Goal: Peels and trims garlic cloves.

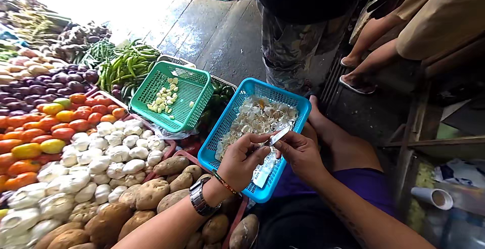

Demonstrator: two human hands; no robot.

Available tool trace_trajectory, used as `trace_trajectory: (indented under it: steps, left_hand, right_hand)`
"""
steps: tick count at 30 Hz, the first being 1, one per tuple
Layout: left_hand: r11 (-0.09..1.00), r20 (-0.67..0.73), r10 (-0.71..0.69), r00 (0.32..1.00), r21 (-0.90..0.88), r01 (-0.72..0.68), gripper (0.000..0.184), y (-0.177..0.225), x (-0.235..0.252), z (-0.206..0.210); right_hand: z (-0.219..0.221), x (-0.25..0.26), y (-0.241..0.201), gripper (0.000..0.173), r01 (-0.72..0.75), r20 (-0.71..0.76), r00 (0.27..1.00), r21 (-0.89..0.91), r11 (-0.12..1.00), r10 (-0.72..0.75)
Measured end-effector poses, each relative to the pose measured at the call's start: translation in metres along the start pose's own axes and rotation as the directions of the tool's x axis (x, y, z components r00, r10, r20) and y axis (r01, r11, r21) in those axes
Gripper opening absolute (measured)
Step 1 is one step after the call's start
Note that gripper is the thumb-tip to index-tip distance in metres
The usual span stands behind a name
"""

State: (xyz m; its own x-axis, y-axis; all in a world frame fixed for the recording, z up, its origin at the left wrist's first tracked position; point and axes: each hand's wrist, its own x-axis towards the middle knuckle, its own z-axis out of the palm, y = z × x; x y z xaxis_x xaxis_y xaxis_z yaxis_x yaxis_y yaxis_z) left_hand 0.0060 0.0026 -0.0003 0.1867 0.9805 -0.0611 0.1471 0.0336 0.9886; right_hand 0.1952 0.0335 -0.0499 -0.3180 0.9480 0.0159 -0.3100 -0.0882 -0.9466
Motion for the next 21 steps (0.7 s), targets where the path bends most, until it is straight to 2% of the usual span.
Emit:
trace_trajectory:
  steps: [6, 11, 13, 16, 19, 21]
  left_hand:
    - [0.998, -0.066, -0.060, 0.996, -0.020, 0.059, 0.017, 0.004, 0.000, 0.003]
    - [0.980, -0.067, -0.132, 0.989, -0.161, 0.120, 0.015, 0.009, 0.003, 0.003]
    - [0.970, -0.069, -0.153, 0.986, -0.203, 0.136, 0.015, 0.010, 0.004, 0.003]
    - [0.907, -0.019, -0.282, 0.959, -0.330, 0.260, 0.015, 0.014, 0.005, 0.001]
    - [0.845, 0.051, -0.358, 0.932, -0.406, 0.347, 0.015, 0.017, 0.007, -0.001]
    - [0.824, 0.057, -0.377, 0.925, -0.434, 0.363, 0.014, 0.020, 0.006, -0.001]
  right_hand:
    - [0.005, -0.001, 0.000, 0.012, 0.041, 0.019, 0.999, -0.078, 0.996, -0.040]
    - [0.003, 0.007, -0.002, 0.023, -0.046, -0.022, 0.999, -0.066, 0.997, 0.044]
    - [0.006, 0.008, -0.003, 0.017, -0.066, -0.023, 0.998, -0.050, 0.997, 0.065]
    - [0.006, 0.006, -0.009, 0.022, -0.143, 0.042, 0.989, 0.009, 0.990, 0.142]
    - [0.003, 0.006, -0.009, 0.027, -0.200, 0.132, 0.975, 0.157, 0.967, 0.180]
    - [0.006, 0.007, -0.009, 0.024, -0.198, 0.082, 0.979, 0.178, 0.964, 0.186]
